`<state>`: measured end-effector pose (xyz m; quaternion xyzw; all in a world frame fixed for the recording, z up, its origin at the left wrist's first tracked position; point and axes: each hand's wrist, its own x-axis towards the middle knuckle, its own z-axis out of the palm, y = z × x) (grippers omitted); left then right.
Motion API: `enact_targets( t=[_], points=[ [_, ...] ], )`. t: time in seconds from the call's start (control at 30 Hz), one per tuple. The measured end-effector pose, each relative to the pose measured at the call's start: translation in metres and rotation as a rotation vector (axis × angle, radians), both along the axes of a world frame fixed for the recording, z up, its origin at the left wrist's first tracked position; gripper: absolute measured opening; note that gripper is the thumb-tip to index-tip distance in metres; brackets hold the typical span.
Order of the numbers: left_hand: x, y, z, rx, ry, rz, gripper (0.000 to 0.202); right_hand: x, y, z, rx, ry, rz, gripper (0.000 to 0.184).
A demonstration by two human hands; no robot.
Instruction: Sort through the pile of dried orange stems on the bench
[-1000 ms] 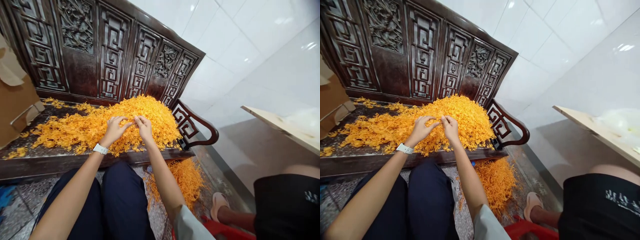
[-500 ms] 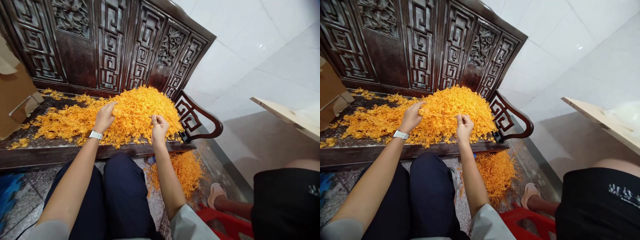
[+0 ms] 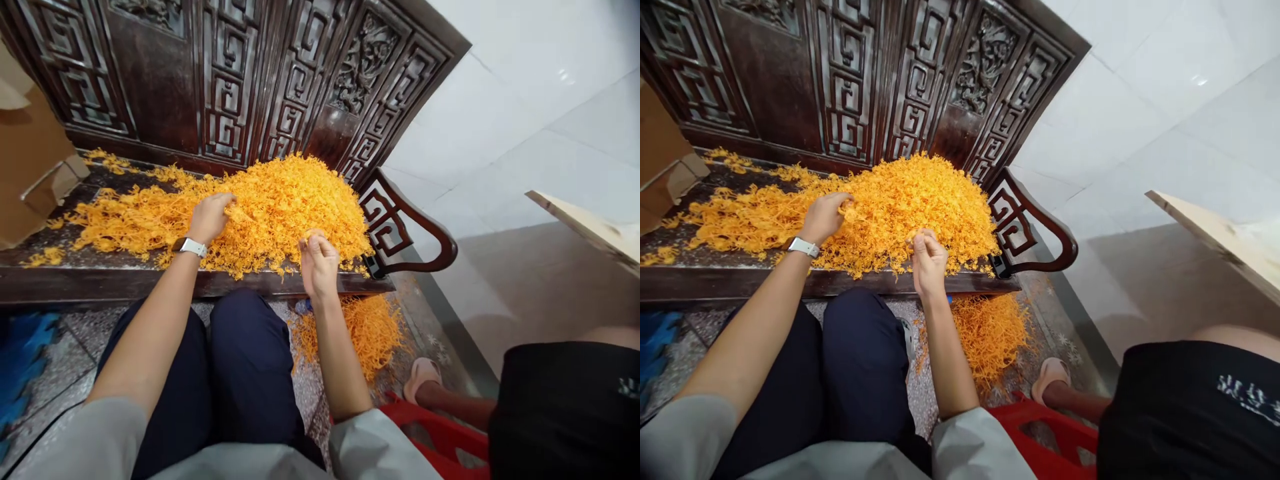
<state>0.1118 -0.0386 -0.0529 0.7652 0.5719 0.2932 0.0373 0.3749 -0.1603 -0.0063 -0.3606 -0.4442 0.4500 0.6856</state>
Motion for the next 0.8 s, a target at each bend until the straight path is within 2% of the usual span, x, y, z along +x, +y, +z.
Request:
enact_targets(
  t=[0.1, 0.2, 0.3, 0.37, 0.43, 0.53, 0.6, 0.67, 0.73, 0.8],
  points=[
    [0.007, -0.008, 0.005, -0.028, 0.009, 0.021, 0.059, -0.008, -0.031, -0.002, 0.045, 0.021, 0.157, 0.031],
    [0.026, -0.021, 0.012, -0.044, -0.029, 0.006, 0.057, -0.015, -0.058, -0.003, 0.206, -0.021, 0.346, 0.027],
    [0.043, -0.027, 0.014, -0.047, -0.057, -0.015, 0.05, -0.014, -0.08, 0.001, 0.307, -0.193, 0.348, 0.024],
    [0.045, -0.023, 0.011, -0.063, -0.06, -0.006, 0.044, -0.004, -0.095, 0.01, 0.425, -0.25, 0.308, 0.021],
    [0.038, -0.016, 0.006, -0.091, -0.084, 0.059, 0.039, 0.011, -0.11, 0.023, 0.581, -0.238, 0.328, 0.015],
    [0.021, -0.006, 0.0, -0.088, -0.15, 0.151, 0.04, 0.034, -0.12, 0.045, 0.755, -0.218, 0.482, 0.012],
    [0.012, -0.003, -0.003, -0.035, -0.223, 0.142, 0.047, 0.042, -0.111, 0.053, 0.74, -0.264, 0.599, 0.009],
    [0.009, -0.004, -0.005, 0.0, -0.312, 0.114, 0.048, 0.044, -0.087, 0.053, 0.639, -0.298, 0.614, 0.009],
    [0.01, -0.007, -0.006, 0.026, -0.41, 0.064, 0.042, 0.045, -0.052, 0.047, 0.462, -0.269, 0.437, 0.009],
    [0.013, -0.008, -0.006, 0.078, -0.52, -0.005, 0.029, 0.047, -0.014, 0.039, 0.247, -0.256, 0.16, 0.014]
  ],
)
